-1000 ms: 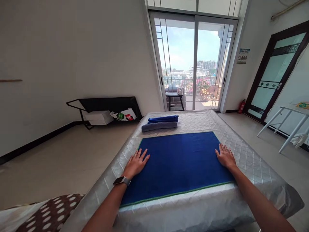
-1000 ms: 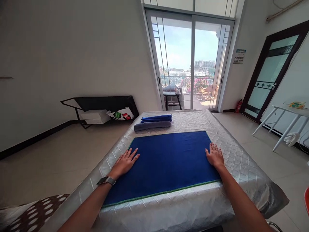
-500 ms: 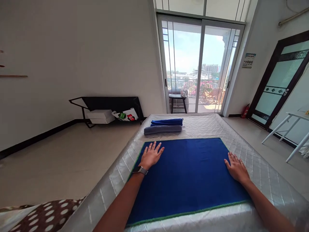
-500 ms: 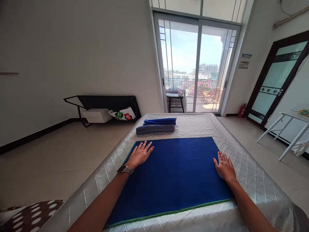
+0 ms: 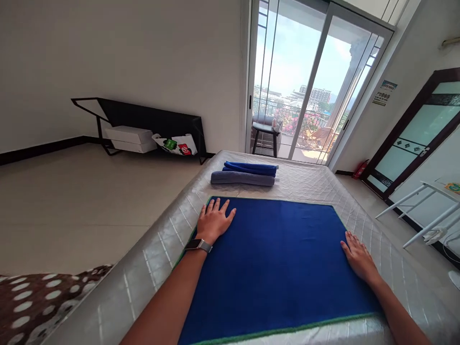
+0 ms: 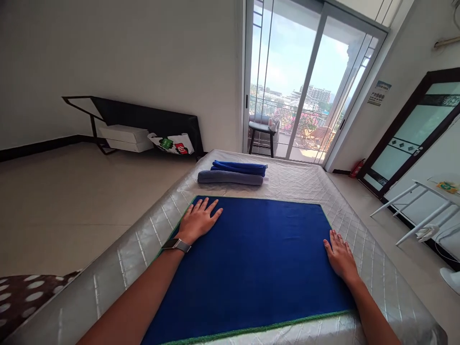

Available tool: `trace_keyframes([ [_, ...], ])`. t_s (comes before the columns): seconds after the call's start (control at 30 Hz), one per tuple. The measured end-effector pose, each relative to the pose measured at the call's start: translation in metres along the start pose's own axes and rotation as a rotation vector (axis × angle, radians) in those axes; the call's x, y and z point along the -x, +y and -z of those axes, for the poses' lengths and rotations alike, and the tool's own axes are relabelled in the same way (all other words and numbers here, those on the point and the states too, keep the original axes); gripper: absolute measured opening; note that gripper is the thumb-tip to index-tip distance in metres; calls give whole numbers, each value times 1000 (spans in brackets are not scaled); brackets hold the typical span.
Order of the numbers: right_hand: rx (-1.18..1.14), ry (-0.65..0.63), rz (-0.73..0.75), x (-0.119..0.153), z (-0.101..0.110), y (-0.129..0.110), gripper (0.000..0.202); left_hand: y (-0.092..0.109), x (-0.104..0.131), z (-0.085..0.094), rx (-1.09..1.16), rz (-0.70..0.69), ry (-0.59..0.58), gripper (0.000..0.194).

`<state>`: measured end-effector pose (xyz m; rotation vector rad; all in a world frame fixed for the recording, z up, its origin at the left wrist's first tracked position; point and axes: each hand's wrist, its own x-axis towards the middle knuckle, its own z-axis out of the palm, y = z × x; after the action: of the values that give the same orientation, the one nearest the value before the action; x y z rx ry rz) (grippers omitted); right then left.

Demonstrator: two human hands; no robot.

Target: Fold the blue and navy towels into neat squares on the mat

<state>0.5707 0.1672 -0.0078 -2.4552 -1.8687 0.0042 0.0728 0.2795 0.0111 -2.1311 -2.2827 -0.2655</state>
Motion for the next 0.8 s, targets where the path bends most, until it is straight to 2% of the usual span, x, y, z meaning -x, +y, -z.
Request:
trace_keyframes([
  [0.1, 30, 27, -9, 0, 6, -1, 68, -11, -1, 1, 15, 70, 17, 66],
  [0.2, 57, 0, 25, -1, 24, -32, 67, -17, -1, 1, 46, 88, -4, 66],
  [0.27, 45, -41, 127, -2, 37, -74, 65, -17, -1, 1, 59, 89, -8, 66],
  [0.37, -35, -64, 378, -4, 49, -159, 63, -16, -2, -3, 60, 91, -4, 66],
  [0.47, -129, -125, 541, -8, 47, -237, 67, -17, -4, -9, 56, 82, 20, 65],
  [0.53, -159, -160, 609, -13, 41, -268, 68, -20, -4, -13, 64, 74, 43, 65],
  [0.6, -156, -192, 633, -23, 35, -278, 68, -22, -4, -15, 71, 64, 62, 65],
  [0.67, -127, -212, 601, -37, 31, -265, 68, -22, -3, -15, 65, 55, 65, 66],
  [0.73, -81, -215, 515, -56, 31, -233, 67, -23, -3, -15, 52, 54, 59, 67],
  [0.8, -28, -206, 398, -77, 33, -190, 66, -24, -3, -16, 43, 53, 52, 67],
])
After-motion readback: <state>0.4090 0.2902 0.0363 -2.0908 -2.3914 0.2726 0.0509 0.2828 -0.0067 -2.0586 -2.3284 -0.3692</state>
